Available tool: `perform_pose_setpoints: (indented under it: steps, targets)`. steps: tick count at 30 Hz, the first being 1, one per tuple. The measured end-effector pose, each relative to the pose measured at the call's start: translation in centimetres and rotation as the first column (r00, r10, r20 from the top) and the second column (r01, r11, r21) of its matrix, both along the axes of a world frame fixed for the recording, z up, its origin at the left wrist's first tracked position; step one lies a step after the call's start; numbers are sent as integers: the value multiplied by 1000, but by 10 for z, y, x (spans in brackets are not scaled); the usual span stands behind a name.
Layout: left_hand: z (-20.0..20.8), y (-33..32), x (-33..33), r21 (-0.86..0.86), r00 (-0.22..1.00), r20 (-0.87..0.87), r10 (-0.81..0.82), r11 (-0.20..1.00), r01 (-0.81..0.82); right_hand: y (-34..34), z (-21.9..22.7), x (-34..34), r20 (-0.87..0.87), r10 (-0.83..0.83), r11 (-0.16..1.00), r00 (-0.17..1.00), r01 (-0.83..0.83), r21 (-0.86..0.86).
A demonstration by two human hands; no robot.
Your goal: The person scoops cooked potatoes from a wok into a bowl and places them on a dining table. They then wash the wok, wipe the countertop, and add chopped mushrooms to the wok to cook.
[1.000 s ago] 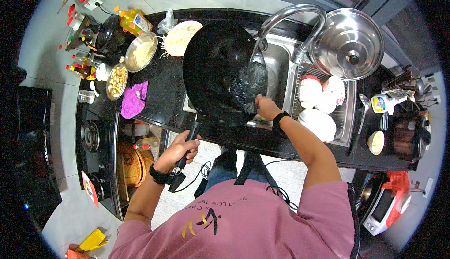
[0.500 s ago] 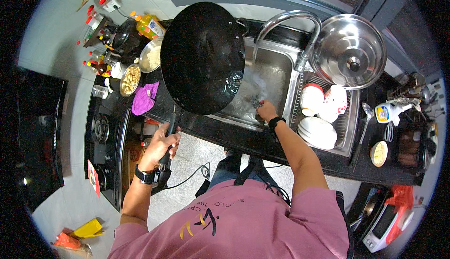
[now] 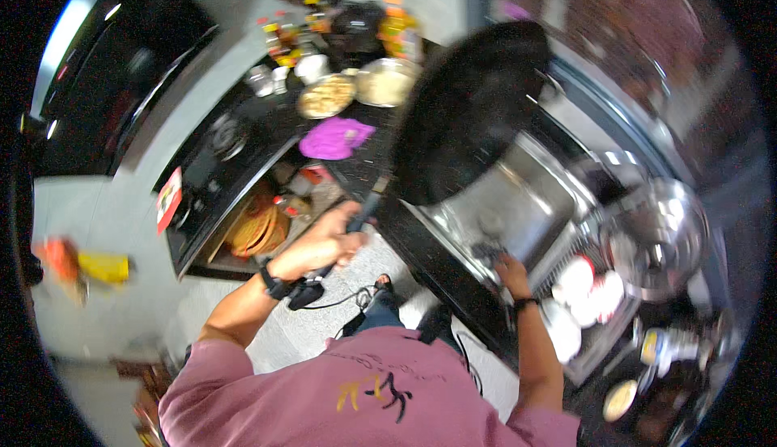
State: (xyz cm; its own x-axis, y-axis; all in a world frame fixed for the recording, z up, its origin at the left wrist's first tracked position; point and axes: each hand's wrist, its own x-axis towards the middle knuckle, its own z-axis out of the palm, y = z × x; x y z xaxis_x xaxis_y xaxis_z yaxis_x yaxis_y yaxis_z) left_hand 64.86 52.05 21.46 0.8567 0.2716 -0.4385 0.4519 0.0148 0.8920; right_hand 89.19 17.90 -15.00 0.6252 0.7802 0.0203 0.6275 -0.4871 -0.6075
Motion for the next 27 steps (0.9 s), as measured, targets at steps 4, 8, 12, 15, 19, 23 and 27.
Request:
perform_pose_setpoints:
  steps: [4, 8, 12, 15, 19, 23, 27]
  targets:
    - [-11, 25, -13, -93, 996, 74, -42, 995, 49, -27, 14, 10, -639, -306, 925, 706, 379, -24]
    - [-18, 66, -38, -192, 992, 120, -30, 980, 53, -45, 59, 12, -740, -421, 843, 524, 528, -106]
    - [-16, 125, -82, -322, 985, 172, 12, 946, 44, -48, 95, 1, -731, -582, 700, 355, 677, -228]
    - [-12, 170, -128, -455, 980, 171, 99, 890, -10, -48, 107, -11, -766, -591, 629, 253, 739, -242]
    - [-3, 235, -188, -659, 948, 216, 234, 751, -36, -28, 112, -24, -782, -590, 612, 204, 745, -267]
    - [-4, 301, -234, -730, 897, 140, 420, 656, -194, 11, 118, -53, -780, -570, 693, 257, 660, -290]
    - [-20, 372, -263, -806, 824, 128, 552, 542, -238, 61, 141, -93, -662, -390, 921, 640, 287, -264]
